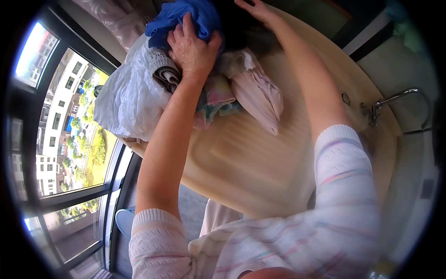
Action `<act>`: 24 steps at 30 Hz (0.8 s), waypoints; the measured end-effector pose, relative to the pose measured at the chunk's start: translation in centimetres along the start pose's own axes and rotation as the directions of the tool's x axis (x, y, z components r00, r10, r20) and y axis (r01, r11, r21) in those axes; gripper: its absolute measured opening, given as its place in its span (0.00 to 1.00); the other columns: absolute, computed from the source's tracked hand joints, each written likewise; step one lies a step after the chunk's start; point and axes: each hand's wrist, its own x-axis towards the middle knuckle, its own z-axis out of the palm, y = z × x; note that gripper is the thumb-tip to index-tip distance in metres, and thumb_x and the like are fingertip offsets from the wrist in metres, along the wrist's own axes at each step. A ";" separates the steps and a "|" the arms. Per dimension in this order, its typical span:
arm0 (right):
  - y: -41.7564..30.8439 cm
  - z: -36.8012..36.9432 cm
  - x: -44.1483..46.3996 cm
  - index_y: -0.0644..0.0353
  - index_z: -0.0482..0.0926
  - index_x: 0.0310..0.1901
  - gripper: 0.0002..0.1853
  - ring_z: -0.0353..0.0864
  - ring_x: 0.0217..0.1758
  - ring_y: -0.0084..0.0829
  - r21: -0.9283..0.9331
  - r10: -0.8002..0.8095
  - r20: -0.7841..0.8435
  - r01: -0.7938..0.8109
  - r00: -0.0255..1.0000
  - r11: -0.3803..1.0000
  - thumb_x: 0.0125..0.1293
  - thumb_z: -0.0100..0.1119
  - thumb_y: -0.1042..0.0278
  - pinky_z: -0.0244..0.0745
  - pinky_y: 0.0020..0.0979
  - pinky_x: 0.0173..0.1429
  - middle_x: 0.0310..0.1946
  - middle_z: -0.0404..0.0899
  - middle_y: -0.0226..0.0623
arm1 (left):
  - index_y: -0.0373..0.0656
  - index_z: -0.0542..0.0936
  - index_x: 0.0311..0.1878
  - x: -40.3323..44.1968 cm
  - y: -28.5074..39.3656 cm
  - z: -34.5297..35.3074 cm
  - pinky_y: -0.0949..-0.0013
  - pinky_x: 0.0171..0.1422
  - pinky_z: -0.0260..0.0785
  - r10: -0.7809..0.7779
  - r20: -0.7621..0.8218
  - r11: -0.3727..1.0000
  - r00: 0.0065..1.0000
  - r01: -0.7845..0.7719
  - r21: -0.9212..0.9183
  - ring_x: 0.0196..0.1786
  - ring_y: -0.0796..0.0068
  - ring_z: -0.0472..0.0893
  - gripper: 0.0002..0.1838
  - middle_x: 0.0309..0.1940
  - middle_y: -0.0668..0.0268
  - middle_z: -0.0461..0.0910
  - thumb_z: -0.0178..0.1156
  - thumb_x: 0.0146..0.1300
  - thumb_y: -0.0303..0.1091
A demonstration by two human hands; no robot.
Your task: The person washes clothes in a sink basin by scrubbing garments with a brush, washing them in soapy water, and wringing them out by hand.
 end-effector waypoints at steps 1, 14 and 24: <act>-0.9 -0.9 -1.5 0.62 0.73 0.54 0.28 0.78 0.44 0.30 -0.117 -0.010 -0.102 -0.002 0.995 0.993 0.47 0.63 0.70 0.75 0.31 0.48 0.44 0.78 0.43 | 0.42 0.64 0.62 0.0 0.2 -0.1 0.53 0.62 0.59 -0.008 0.002 1.000 1.000 0.008 0.003 0.57 0.47 0.66 0.39 0.51 0.51 0.72 0.63 0.47 0.49; 0.1 -4.9 -22.6 0.69 0.65 0.59 0.36 0.76 0.48 0.35 -0.052 0.010 0.376 0.010 0.926 0.999 0.45 0.63 0.65 0.72 0.30 0.52 0.48 0.75 0.46 | 0.51 0.64 0.62 2.0 1.5 -2.8 0.43 0.57 0.61 -0.113 0.275 0.992 0.955 0.096 0.077 0.61 0.45 0.64 0.41 0.53 0.52 0.71 0.63 0.45 0.59; -12.9 -10.2 -12.1 0.74 0.75 0.46 0.22 0.81 0.33 0.27 0.071 -0.051 0.368 0.027 0.928 0.997 0.44 0.60 0.81 0.77 0.24 0.38 0.34 0.81 0.42 | 0.64 0.65 0.64 0.3 0.8 -7.5 0.33 0.61 0.48 0.023 0.405 0.953 0.914 -0.142 0.267 0.63 0.47 0.63 0.39 0.62 0.56 0.64 0.59 0.48 0.63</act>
